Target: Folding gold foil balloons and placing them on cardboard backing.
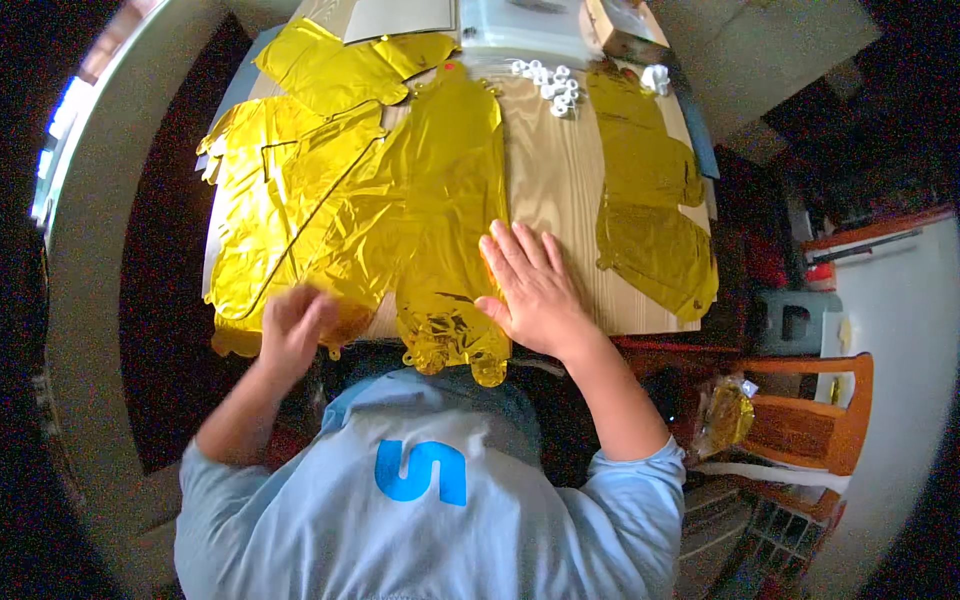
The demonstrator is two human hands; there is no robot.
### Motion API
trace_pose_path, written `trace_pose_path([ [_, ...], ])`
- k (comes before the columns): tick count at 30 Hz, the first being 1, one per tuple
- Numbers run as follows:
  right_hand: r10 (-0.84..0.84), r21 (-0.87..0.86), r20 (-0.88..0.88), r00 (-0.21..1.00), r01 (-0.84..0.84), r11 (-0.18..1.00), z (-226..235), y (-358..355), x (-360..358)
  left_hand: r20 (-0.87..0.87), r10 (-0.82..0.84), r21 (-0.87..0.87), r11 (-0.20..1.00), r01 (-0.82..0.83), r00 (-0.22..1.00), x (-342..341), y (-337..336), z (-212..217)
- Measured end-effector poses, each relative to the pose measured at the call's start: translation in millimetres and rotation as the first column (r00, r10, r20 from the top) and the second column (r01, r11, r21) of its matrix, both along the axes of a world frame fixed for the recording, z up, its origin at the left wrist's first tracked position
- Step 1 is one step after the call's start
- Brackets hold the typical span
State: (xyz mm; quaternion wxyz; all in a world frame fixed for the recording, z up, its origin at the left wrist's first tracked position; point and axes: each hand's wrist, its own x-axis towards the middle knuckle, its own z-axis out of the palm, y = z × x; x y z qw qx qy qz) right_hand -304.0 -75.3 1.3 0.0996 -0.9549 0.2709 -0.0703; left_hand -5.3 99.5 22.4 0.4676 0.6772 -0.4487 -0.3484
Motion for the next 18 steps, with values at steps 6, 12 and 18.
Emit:
trace_pose_path([
  [6,0.011,-0.009,-0.022,1.0,-0.012,1.0,-1.2,1.4,-0.1,-0.666,0.513,0.573,0.817,-0.07,0.542,-11.1,63.9,-25.6],
  [12,0.007,-0.018,-0.037,0.999,-0.008,1.0,-4.1,1.9,-0.4,-0.342,0.031,0.235,0.971,0.054,0.939,-18.0,42.0,-0.5],
  [18,-0.034,0.025,-0.106,0.994,0.037,0.999,5.7,4.9,3.2,0.71,-0.261,-0.344,0.682,0.645,0.654,-21.9,-44.7,27.3],
])
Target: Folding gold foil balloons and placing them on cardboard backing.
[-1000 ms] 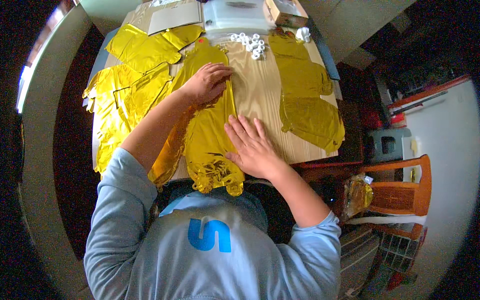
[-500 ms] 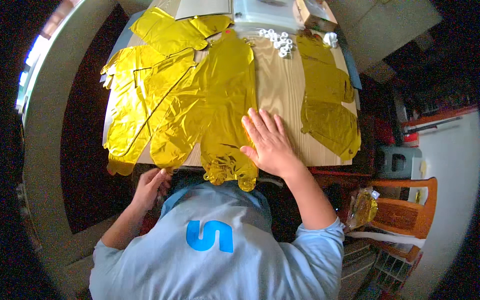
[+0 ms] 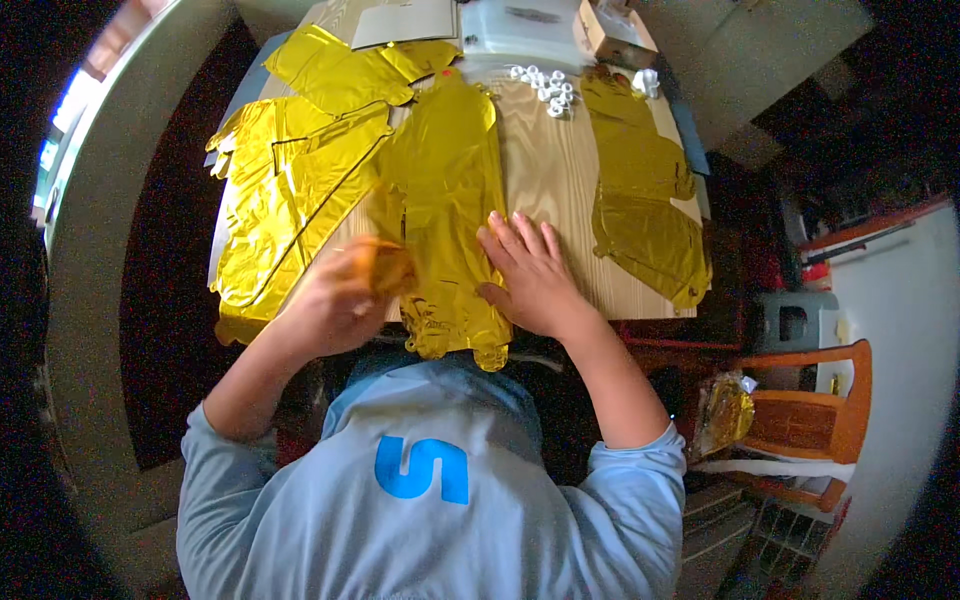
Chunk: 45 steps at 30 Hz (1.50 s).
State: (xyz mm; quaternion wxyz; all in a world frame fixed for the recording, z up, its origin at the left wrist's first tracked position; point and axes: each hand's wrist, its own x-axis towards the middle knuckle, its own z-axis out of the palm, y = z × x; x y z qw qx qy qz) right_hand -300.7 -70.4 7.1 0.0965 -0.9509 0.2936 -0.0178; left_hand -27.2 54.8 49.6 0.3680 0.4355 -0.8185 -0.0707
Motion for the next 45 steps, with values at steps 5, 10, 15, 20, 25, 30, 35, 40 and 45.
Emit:
trace_pose_path([
  [5,0.01,0.034,0.009,1.0,-0.01,0.999,5.5,1.3,1.4,0.108,-0.361,0.249,0.912,0.327,0.926,-22.9,-34.3,-9.7],
  [10,-0.018,0.101,0.052,0.998,0.013,0.995,6.0,0.3,-1.9,-0.213,-0.174,0.375,0.894,0.245,0.961,7.3,-42.8,-9.3],
  [15,-0.003,0.109,0.088,0.996,-0.006,0.994,6.6,-0.8,1.4,0.141,0.096,0.101,0.989,-0.11,0.985,38.3,-57.5,-41.2],
  [20,0.053,-0.01,0.11,0.992,-0.052,0.999,-6.2,-7.3,-4.9,0.314,-0.009,0.183,0.982,-0.051,0.949,20.9,-62.0,-55.0],
  [25,0.039,0.029,0.136,0.99,-0.044,0.999,0.5,-7.4,-8.6,0.386,0.04,0.164,0.98,-0.111,0.922,13.9,-57.4,-37.7],
  [30,0.042,0.027,0.127,0.991,-0.046,0.999,1.9,-4.9,-8.9,0.44,0.078,0.237,0.951,-0.2,0.895,11.8,-49.8,-46.8],
  [35,0.047,0.083,0.155,0.987,-0.06,0.995,8.4,-14.5,-13.5,0.472,0.018,0.276,0.946,-0.167,0.881,9.3,-50.3,-53.0],
  [40,-0.019,0.031,0.555,0.831,0.002,1.0,41.2,-11.4,12.2,0.45,0.036,0.27,0.947,-0.175,0.892,14.3,-49.1,-55.3],
  [45,0.247,-0.079,0.43,0.868,-0.236,0.968,14.8,27.7,67.6,0.27,0.039,0.249,0.962,-0.109,0.962,25.1,-60.4,-48.5],
])
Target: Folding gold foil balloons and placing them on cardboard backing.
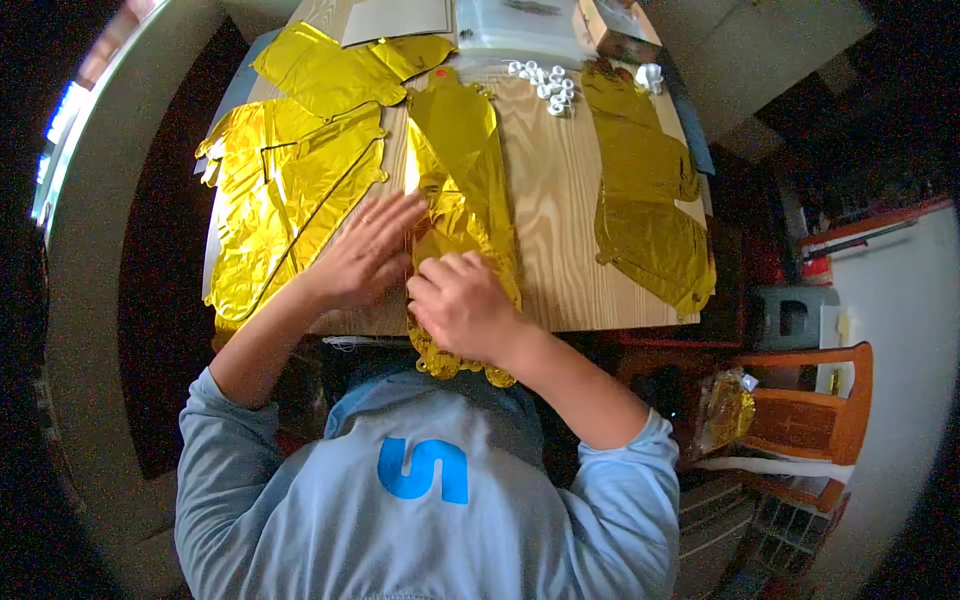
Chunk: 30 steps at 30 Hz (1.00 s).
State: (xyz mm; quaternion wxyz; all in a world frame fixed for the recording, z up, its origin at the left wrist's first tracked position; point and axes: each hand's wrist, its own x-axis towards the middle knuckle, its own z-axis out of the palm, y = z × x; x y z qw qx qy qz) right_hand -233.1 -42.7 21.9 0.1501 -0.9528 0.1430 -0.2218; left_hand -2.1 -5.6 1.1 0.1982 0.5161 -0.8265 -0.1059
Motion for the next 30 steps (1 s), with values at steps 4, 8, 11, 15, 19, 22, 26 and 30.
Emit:
trace_pose_path([
  [4,-0.049,-0.132,-0.026,0.998,0.045,0.99,-16.1,13.6,1.4,0.008,0.014,-0.067,0.998,-0.013,1.0,19.2,-36.1,8.1],
  [8,-0.048,-0.171,-0.034,0.998,0.041,0.984,-20.8,18.7,3.6,0.248,0.072,-0.064,0.996,-0.058,0.966,36.0,-79.3,-14.8],
  [11,-0.061,-0.185,-0.081,0.995,0.045,0.982,-20.9,24.7,-0.9,0.344,0.119,-0.047,0.993,-0.11,0.931,47.8,-107.6,-16.9],
  [15,-0.075,-0.185,-0.099,0.992,0.056,0.981,-22.4,28.5,-5.4,0.375,0.117,-0.053,0.993,-0.105,0.92,54.1,-122.3,-23.2],
  [19,-0.08,-0.177,-0.097,0.992,0.062,0.982,-22.2,30.1,-4.7,0.245,0.22,-0.116,0.974,-0.197,0.944,54.8,-117.6,-29.5],
  [22,-0.098,-0.107,-0.06,0.993,0.091,0.99,-20.2,29.0,-5.9,0.054,0.286,-0.262,0.929,-0.263,0.957,41.9,-106.8,-30.7],
  [26,-0.14,-0.051,0.037,0.989,0.142,0.989,-7.8,21.5,1.8,0.039,0.209,-0.213,0.957,-0.196,0.977,30.0,-83.9,-18.4],
  [30,-0.112,-0.121,-0.008,0.994,0.11,0.987,-7.6,16.5,20.3,0.107,0.143,-0.138,0.982,-0.128,0.984,26.1,-76.7,-17.2],
])
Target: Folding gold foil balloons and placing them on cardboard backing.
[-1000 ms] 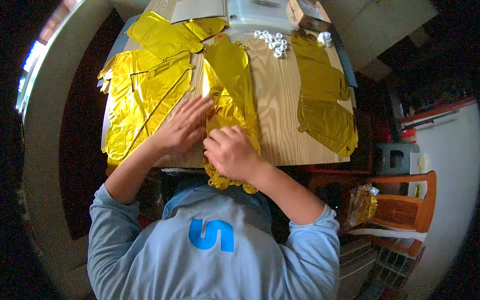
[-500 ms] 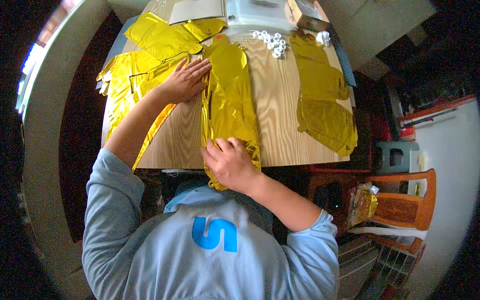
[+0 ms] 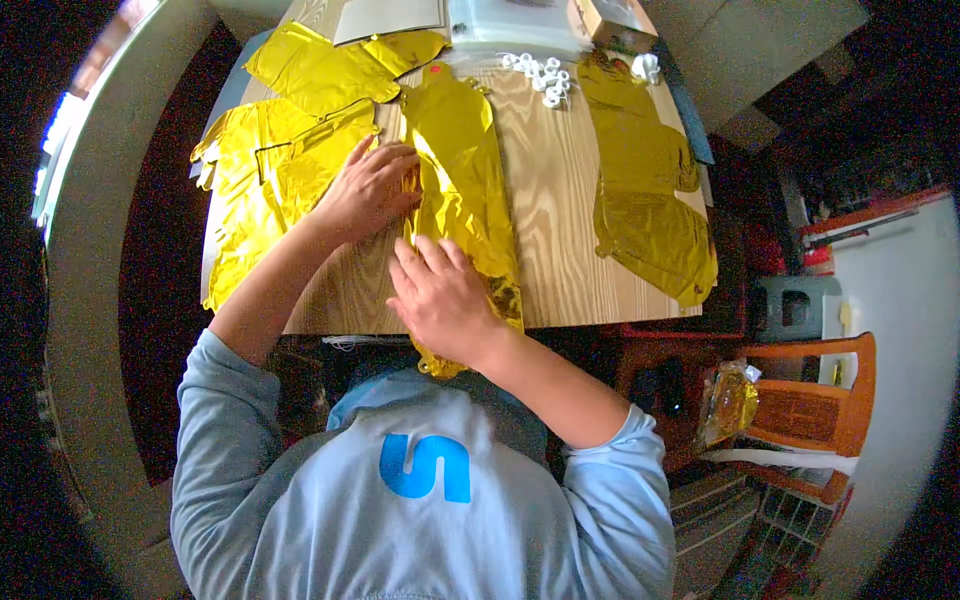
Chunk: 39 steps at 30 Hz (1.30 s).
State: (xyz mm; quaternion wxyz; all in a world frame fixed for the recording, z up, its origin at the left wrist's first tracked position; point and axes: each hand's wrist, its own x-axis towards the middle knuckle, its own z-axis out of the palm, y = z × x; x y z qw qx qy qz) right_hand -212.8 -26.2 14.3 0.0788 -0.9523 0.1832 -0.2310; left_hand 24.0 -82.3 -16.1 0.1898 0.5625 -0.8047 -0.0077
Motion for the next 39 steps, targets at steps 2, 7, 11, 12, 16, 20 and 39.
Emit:
trace_pose_path([
  [2,-0.001,-0.032,-0.099,0.995,-0.003,0.999,-15.5,5.7,0.3,-0.028,-0.016,-0.073,0.997,0.014,0.999,-3.4,-0.5,-7.1],
  [7,-0.008,-0.012,-0.097,0.995,0.007,1.0,-14.6,17.6,-6.6,0.084,0.123,-0.03,0.992,-0.121,0.989,20.8,-46.2,-10.7],
  [11,-0.019,0.001,-0.103,0.995,0.02,1.0,-16.8,22.9,-1.7,0.085,0.249,-0.113,0.964,-0.239,0.965,31.3,-72.9,-12.6],
  [12,-0.026,0.003,-0.107,0.994,0.027,1.0,-17.4,23.5,-2.5,0.062,0.262,-0.133,0.959,-0.252,0.963,28.5,-72.7,-11.2],
  [16,-0.042,0.089,-0.085,0.995,0.05,0.995,-13.1,23.1,-6.8,-0.081,0.222,-0.21,0.949,-0.234,0.972,-8.2,-38.7,5.7],
  [20,0.004,0.132,-0.059,0.998,0.003,0.991,-8.8,18.0,-10.4,0.001,0.073,0.009,0.997,-0.073,0.997,-36.1,32.2,5.1],
  [39,-0.073,0.1,-0.097,0.993,0.082,0.992,-13.5,-16.9,-54.8,-0.022,-0.008,0.101,0.995,0.01,1.0,-14.5,48.2,2.6],
])
